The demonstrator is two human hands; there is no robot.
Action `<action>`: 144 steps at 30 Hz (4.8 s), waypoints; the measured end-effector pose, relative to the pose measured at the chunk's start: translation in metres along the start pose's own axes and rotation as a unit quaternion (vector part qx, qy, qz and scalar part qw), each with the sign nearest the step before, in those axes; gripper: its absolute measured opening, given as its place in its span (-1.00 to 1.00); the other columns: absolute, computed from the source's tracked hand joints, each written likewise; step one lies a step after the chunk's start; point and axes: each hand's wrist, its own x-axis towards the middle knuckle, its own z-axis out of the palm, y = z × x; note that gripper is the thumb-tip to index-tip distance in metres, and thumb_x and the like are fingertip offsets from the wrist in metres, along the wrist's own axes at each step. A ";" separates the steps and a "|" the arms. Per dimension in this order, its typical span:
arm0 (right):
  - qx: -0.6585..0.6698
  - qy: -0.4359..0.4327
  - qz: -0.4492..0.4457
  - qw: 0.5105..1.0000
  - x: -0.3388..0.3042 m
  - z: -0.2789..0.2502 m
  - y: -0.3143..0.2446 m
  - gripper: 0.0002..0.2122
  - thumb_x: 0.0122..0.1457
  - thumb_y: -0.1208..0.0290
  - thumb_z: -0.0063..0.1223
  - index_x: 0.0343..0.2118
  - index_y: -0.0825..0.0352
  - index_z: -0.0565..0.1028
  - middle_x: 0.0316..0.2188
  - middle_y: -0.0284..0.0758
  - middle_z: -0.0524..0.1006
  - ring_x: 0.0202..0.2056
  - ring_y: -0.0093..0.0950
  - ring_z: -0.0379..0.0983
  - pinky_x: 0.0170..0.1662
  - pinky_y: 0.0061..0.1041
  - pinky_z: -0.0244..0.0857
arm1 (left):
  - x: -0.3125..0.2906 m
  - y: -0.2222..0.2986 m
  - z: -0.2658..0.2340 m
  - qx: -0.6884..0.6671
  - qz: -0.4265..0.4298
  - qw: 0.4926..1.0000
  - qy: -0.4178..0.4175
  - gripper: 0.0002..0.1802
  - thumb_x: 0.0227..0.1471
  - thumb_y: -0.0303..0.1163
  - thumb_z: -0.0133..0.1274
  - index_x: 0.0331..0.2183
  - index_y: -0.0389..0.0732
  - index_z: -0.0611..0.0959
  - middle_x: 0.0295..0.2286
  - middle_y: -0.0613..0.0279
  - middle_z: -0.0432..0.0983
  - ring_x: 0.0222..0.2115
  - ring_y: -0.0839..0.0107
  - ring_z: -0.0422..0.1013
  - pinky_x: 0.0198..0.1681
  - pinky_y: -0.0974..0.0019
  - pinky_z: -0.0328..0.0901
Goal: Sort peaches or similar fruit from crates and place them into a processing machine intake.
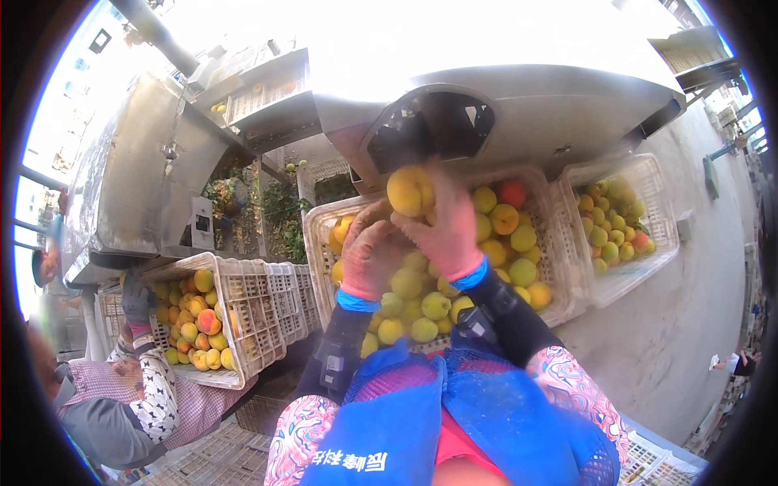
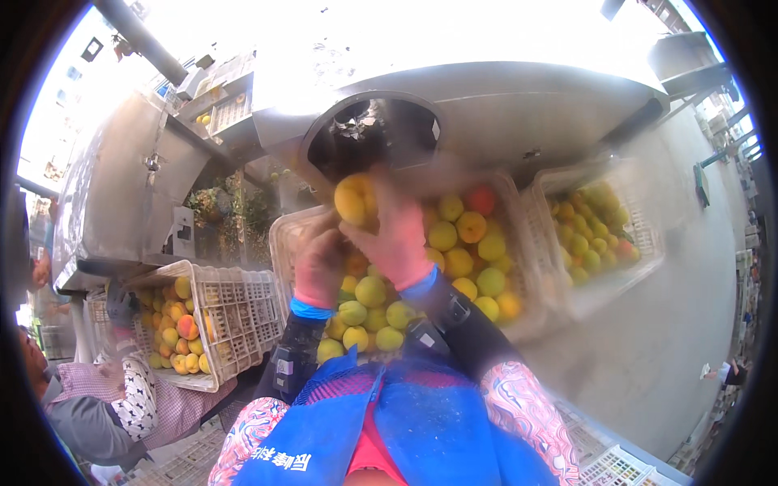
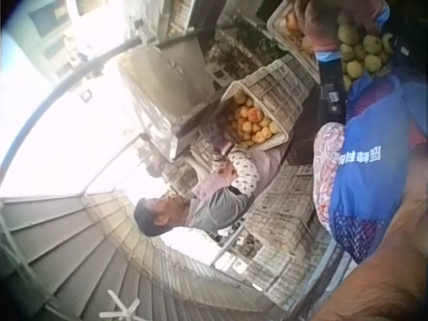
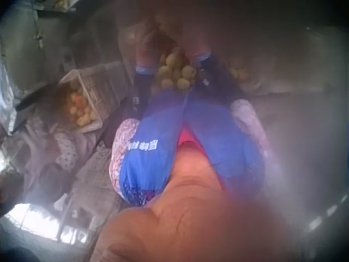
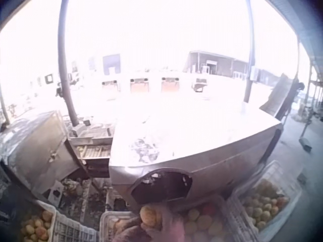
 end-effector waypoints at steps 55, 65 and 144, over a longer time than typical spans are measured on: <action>-0.091 0.081 -0.011 0.993 0.041 0.023 0.032 -0.38 -0.09 0.16 0.45 0.02 0.39 0.50 -0.24 -0.05 0.59 -0.23 -0.04 0.53 -0.11 -0.17 0.39 | -0.019 -0.015 -0.014 -0.408 -0.086 0.894 -0.164 -0.11 0.05 0.07 0.25 0.27 -0.14 0.34 0.20 -0.03 0.33 0.16 -0.04 0.35 0.14 -0.12 0.35; 0.123 -0.129 0.002 0.984 0.005 -0.005 -0.032 -0.24 -0.15 0.22 0.54 0.13 0.46 0.44 -0.08 -0.06 0.60 -0.07 -0.06 0.56 0.06 -0.20 0.41 | 0.009 -0.009 -0.022 -0.369 -0.124 0.908 -0.156 -0.26 0.07 -0.01 0.22 0.17 -0.21 0.46 0.10 0.01 0.43 0.07 0.03 0.43 0.08 -0.02 0.39; -0.053 0.075 0.018 0.996 0.059 0.040 0.018 -0.24 -0.08 0.22 0.45 0.20 0.42 0.40 -0.07 -0.02 0.59 -0.15 0.01 0.56 0.03 -0.10 0.39 | -0.005 -0.012 -0.014 -0.506 -0.122 0.851 -0.069 -0.40 0.28 -0.05 0.04 0.18 -0.22 0.43 0.12 0.09 0.45 0.16 0.14 0.35 0.23 0.06 0.25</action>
